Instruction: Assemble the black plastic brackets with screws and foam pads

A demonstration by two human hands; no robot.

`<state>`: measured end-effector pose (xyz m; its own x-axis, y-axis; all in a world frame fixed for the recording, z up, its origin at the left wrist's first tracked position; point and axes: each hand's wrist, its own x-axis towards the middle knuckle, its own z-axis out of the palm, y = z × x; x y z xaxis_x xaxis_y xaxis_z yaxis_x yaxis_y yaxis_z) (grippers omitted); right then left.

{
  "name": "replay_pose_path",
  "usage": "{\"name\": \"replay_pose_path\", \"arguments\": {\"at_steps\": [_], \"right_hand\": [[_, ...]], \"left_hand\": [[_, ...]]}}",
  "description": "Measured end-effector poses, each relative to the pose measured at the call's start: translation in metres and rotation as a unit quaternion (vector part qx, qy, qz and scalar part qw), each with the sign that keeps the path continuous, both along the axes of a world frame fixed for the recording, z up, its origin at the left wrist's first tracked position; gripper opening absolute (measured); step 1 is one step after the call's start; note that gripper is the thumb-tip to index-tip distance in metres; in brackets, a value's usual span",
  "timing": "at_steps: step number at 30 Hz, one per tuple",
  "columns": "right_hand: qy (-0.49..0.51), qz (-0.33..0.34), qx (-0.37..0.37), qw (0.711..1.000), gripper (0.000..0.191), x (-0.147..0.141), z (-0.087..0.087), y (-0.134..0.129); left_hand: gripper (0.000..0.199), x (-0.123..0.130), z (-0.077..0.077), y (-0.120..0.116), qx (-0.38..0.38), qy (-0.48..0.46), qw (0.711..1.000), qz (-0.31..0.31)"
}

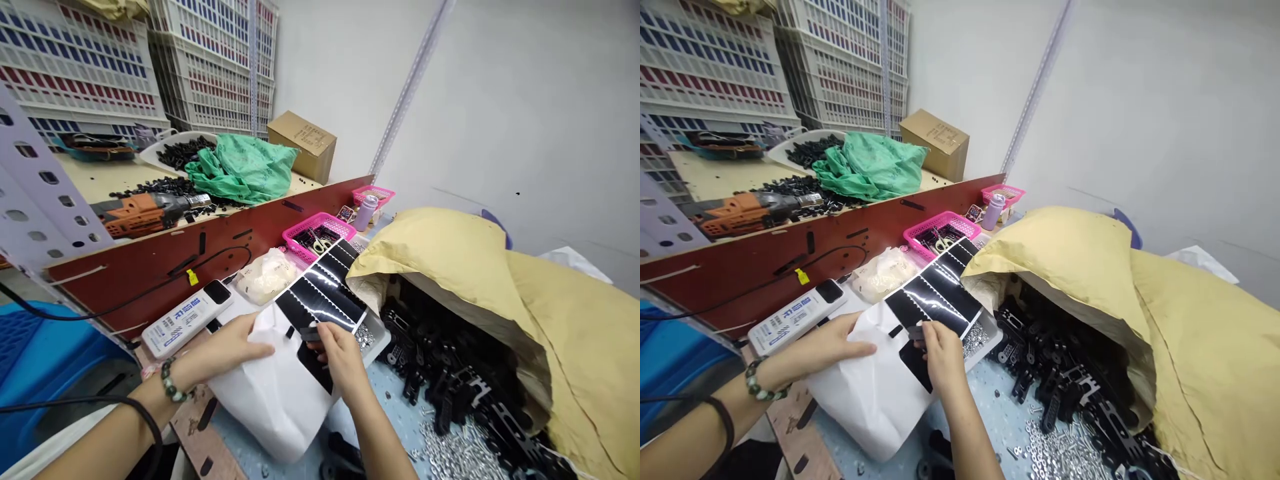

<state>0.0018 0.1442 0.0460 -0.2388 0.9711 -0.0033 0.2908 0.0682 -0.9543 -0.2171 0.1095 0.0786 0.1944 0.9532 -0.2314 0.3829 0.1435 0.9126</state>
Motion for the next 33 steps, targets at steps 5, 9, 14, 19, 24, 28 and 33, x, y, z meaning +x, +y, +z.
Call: {"name": "replay_pose_path", "arguments": {"at_steps": [5, 9, 14, 19, 24, 28, 33], "right_hand": [[0.041, -0.084, 0.032, 0.995, 0.048, 0.005, -0.008, -0.002], [-0.087, -0.055, 0.223, 0.969, 0.037, -0.008, 0.001, -0.033], [-0.167, 0.02, 0.258, 0.951, 0.089, 0.004, 0.01, -0.065], [-0.095, 0.026, 0.251, 0.963, 0.046, 0.043, 0.033, -0.086], [-0.092, 0.004, 0.183, 0.979, 0.02, 0.082, 0.041, -0.11], [-0.03, -0.046, -0.031, 0.998, 0.017, 0.124, 0.015, -0.129], [-0.02, -0.024, -0.15, 0.988, 0.022, 0.144, -0.019, -0.143]], "left_hand": [[0.047, 0.004, -0.009, -0.023, 0.283, 0.203, 0.921, 0.176], [0.037, 0.035, -0.004, -0.037, 0.193, 0.017, 0.98, 0.035], [0.031, 0.059, -0.002, -0.04, 0.207, -0.043, 0.976, 0.045], [0.036, 0.079, 0.003, -0.059, 0.203, 0.027, 0.976, -0.068], [0.04, 0.1, -0.004, -0.078, 0.222, 0.034, 0.974, -0.004], [0.036, 0.111, -0.025, -0.106, 0.338, 0.118, 0.929, -0.095], [0.031, 0.126, -0.057, -0.132, 0.439, 0.247, 0.842, -0.194]]}}
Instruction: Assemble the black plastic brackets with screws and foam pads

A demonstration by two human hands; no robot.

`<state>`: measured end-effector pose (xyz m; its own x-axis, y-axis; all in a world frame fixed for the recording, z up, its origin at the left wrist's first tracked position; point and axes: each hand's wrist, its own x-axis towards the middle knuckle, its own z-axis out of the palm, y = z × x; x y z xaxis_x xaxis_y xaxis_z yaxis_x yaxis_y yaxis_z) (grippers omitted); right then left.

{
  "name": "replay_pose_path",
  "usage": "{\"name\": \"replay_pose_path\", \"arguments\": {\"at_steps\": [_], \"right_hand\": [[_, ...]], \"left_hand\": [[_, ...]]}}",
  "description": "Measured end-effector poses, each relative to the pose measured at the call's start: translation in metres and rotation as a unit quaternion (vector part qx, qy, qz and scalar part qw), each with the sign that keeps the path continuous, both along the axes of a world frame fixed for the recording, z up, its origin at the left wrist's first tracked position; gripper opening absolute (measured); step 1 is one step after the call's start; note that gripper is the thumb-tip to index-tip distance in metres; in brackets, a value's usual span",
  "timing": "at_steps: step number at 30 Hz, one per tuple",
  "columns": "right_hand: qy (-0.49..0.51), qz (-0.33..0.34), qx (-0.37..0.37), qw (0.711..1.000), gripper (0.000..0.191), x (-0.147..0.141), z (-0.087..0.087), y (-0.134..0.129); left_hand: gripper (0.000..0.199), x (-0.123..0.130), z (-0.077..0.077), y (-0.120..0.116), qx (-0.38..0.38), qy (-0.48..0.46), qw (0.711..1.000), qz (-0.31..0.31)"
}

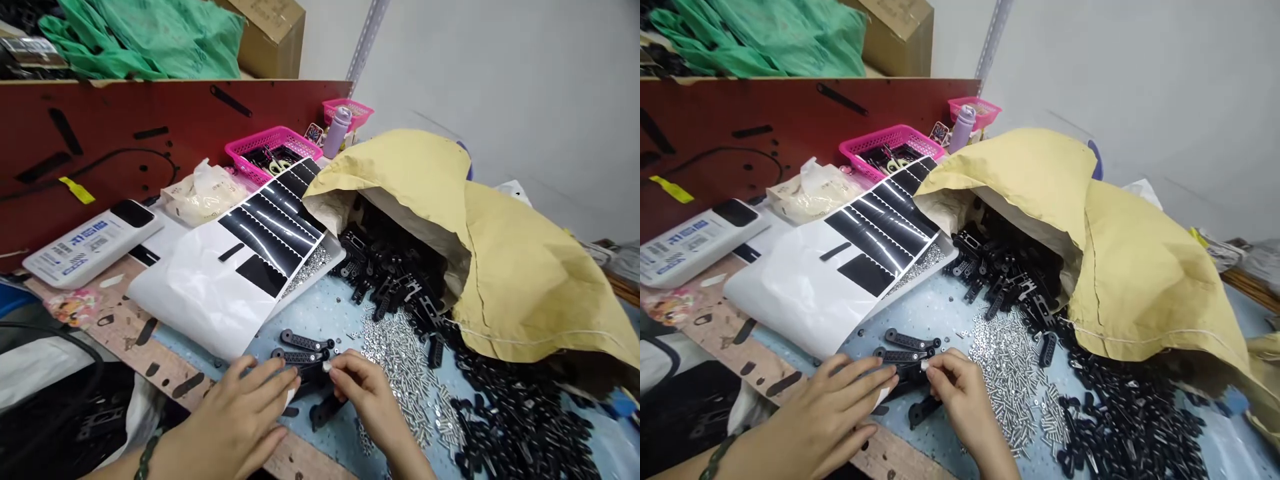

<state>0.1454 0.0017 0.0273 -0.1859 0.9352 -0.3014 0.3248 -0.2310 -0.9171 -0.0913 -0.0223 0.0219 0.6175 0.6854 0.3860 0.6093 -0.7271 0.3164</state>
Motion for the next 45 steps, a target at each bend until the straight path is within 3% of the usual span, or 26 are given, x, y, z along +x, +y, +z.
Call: {"name": "replay_pose_path", "arguments": {"at_steps": [6, 21, 28, 32, 34, 36, 39, 42, 45], "right_hand": [[-0.046, 0.009, 0.019, 0.999, 0.021, -0.006, -0.007, 0.003], [-0.103, 0.031, 0.056, 0.993, 0.018, -0.008, -0.009, 0.01], [-0.215, 0.043, 0.1, 0.971, 0.006, -0.009, -0.014, 0.007], [-0.299, 0.004, 0.173, 0.939, 0.022, -0.007, -0.007, -0.003], [-0.267, 0.044, 0.238, 0.933, 0.028, -0.011, 0.002, -0.009], [-0.2, 0.133, 0.281, 0.929, 0.026, -0.02, 0.011, -0.015], [-0.138, 0.209, 0.326, 0.912, 0.017, -0.032, 0.017, -0.022], [-0.088, 0.147, 0.302, 0.938, 0.017, -0.034, 0.017, -0.022], [-0.063, 0.035, 0.176, 0.982, 0.009, -0.033, 0.01, -0.013]], "left_hand": [[0.032, 0.003, -0.006, 0.001, 0.0, 0.054, 0.999, -0.005], [0.035, 0.003, -0.008, 0.0, -0.017, 0.046, 0.999, 0.001], [0.031, 0.01, -0.008, 0.0, -0.002, 0.041, 0.999, 0.019], [0.035, 0.012, -0.006, 0.002, -0.029, 0.044, 0.999, 0.009], [0.041, 0.01, -0.004, 0.002, -0.055, 0.046, 0.997, -0.005], [0.046, 0.009, -0.002, 0.001, -0.089, 0.039, 0.995, -0.008], [0.051, 0.006, -0.002, -0.003, -0.151, 0.0, 0.988, 0.037], [0.055, 0.0, -0.007, -0.005, -0.181, -0.038, 0.975, 0.124], [0.055, -0.006, -0.015, -0.007, -0.148, -0.019, 0.978, 0.144]]}}
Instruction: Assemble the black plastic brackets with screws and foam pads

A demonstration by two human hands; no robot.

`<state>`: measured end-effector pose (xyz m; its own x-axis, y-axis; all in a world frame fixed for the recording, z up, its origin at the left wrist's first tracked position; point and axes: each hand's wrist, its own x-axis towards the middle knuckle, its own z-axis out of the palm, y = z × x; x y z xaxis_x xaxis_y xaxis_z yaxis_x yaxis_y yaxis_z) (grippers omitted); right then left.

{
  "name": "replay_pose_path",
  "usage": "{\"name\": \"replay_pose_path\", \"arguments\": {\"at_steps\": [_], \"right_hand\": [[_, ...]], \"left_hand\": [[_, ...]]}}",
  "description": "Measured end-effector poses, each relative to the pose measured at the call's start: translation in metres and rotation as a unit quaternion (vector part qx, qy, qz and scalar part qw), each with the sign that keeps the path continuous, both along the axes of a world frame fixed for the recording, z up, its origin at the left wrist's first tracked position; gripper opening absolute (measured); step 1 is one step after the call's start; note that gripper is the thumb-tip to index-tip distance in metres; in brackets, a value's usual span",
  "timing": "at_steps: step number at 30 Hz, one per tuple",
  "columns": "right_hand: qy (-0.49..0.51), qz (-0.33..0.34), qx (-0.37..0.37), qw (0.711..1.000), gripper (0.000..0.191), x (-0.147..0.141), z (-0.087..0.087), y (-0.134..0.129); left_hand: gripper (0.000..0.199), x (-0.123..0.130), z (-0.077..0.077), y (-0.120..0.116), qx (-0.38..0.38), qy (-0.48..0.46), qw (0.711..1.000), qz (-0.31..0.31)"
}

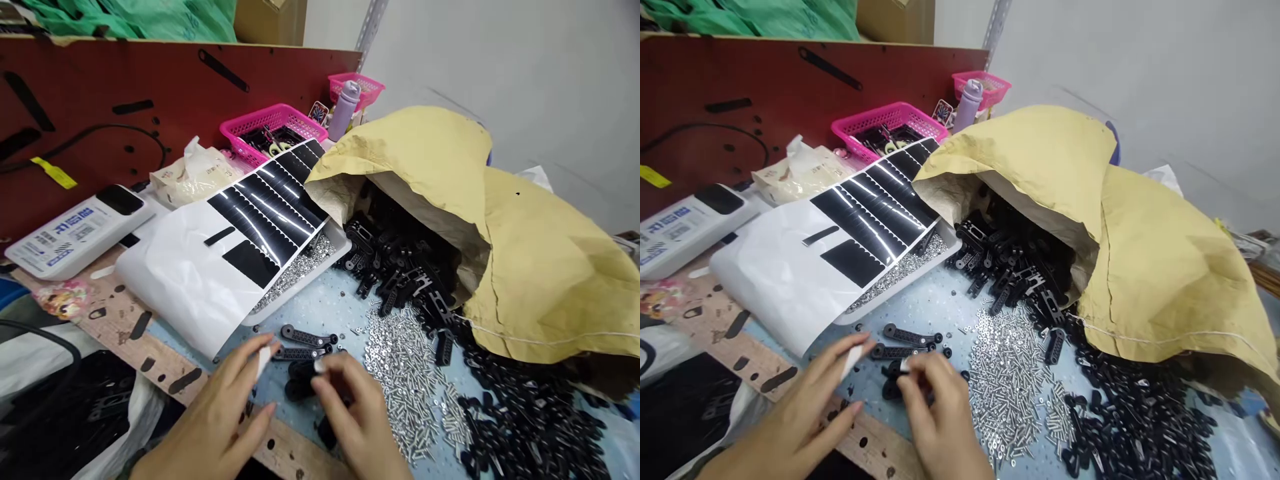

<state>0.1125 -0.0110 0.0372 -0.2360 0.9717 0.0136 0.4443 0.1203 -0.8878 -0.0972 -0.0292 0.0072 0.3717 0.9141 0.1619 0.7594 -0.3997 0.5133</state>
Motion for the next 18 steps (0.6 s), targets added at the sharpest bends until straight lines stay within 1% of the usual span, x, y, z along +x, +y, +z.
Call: {"name": "replay_pose_path", "arguments": {"at_steps": [1, 3, 5, 8, 13, 18], "right_hand": [[0.004, -0.026, -0.044, 0.999, 0.008, -0.001, -0.003, 0.005], [0.003, -0.05, -0.107, 0.993, 0.009, -0.006, -0.011, 0.016], [-0.011, -0.055, -0.129, 0.99, 0.011, -0.012, -0.016, 0.025], [-0.046, -0.05, -0.123, 0.99, 0.013, -0.016, -0.018, 0.033], [-0.074, -0.024, -0.13, 0.988, 0.015, -0.014, -0.014, 0.035], [-0.127, -0.015, -0.084, 0.988, 0.013, -0.018, -0.015, 0.036]], "left_hand": [[0.054, -0.002, -0.003, -0.001, 0.02, 0.016, 1.0, -0.013], [0.051, -0.003, -0.007, -0.002, 0.067, 0.048, 0.996, -0.04], [0.05, -0.004, -0.01, -0.001, 0.105, 0.07, 0.99, -0.054], [0.05, -0.005, -0.012, 0.0, 0.134, 0.088, 0.985, -0.066], [0.051, -0.007, -0.011, 0.002, 0.126, 0.1, 0.984, -0.072], [0.051, -0.006, -0.01, 0.003, 0.125, 0.099, 0.984, -0.077]]}}
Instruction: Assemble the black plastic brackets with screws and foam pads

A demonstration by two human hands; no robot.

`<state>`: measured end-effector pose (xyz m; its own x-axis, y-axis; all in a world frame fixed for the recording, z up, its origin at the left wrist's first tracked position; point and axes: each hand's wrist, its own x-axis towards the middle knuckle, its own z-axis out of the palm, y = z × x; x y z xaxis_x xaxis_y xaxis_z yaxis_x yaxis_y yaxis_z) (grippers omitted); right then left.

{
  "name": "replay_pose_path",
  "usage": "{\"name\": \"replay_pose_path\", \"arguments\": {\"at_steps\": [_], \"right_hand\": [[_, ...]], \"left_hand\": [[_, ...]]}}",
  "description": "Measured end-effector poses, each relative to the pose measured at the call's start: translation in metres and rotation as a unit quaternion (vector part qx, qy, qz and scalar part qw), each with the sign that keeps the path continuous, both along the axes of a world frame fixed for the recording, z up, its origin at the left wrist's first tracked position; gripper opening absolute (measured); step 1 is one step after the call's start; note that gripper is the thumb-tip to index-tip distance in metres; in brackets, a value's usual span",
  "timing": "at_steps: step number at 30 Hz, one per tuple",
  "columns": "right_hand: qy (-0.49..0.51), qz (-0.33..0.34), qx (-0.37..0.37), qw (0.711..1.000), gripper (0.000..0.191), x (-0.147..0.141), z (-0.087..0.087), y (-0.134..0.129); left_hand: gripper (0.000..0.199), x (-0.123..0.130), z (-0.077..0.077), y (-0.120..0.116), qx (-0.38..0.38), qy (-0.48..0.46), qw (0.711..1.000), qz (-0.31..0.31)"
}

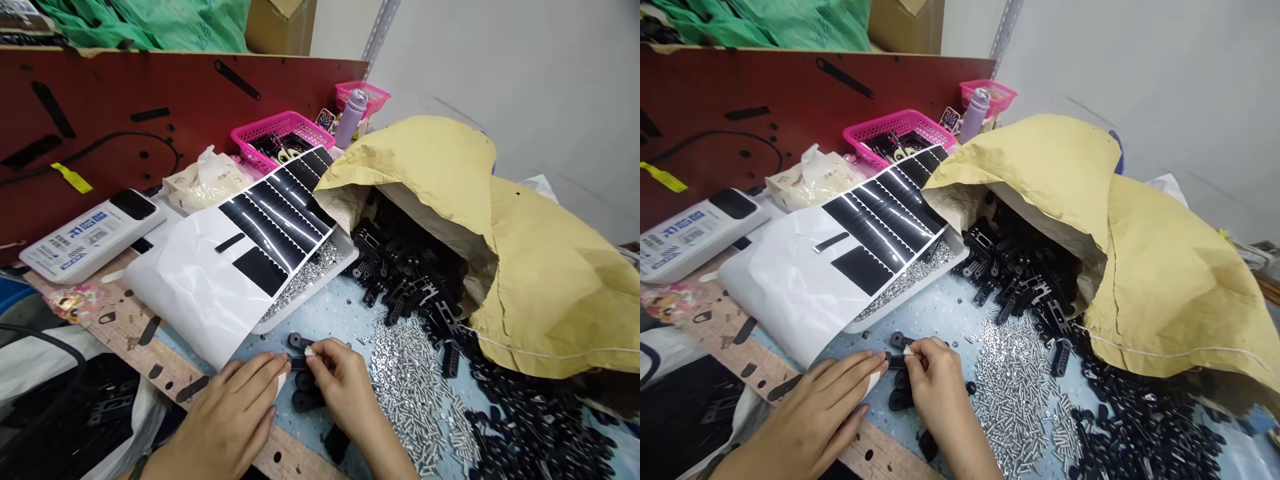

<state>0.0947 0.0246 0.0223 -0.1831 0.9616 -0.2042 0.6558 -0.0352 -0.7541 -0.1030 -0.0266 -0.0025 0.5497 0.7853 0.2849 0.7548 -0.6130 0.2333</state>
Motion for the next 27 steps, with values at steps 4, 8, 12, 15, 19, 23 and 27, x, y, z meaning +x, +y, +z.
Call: {"name": "replay_pose_path", "arguments": {"at_steps": [4, 8, 12, 15, 19, 23, 27], "right_hand": [[-0.042, 0.019, 0.025, 0.999, 0.013, -0.002, 0.001, 0.001], [0.0, 0.006, -0.027, 1.0, 0.011, 0.003, 0.003, 0.001], [0.047, -0.013, -0.074, 0.996, 0.011, 0.005, 0.003, 0.001], [0.04, -0.017, -0.073, 0.996, 0.011, 0.003, 0.003, 0.001], [0.029, -0.025, -0.069, 0.997, 0.013, 0.0, 0.002, 0.001], [0.012, -0.017, -0.064, 0.998, 0.013, -0.001, 0.001, 0.0], [-0.12, 0.027, 0.018, 0.992, 0.01, -0.001, 0.002, -0.002]], "left_hand": [[0.047, 0.003, 0.0, 0.001, 0.021, -0.004, 1.0, 0.007], [0.049, 0.002, -0.001, 0.0, 0.018, 0.009, 1.0, 0.001], [0.05, 0.001, -0.002, -0.002, 0.007, -0.005, 1.0, 0.003], [0.042, 0.004, 0.0, -0.003, 0.009, -0.05, 0.998, 0.023], [0.037, 0.011, 0.003, -0.003, 0.017, -0.085, 0.995, 0.045], [0.038, 0.01, 0.005, -0.001, 0.018, -0.072, 0.996, 0.041], [0.039, 0.008, 0.003, 0.004, 0.016, -0.046, 0.998, 0.034]]}}
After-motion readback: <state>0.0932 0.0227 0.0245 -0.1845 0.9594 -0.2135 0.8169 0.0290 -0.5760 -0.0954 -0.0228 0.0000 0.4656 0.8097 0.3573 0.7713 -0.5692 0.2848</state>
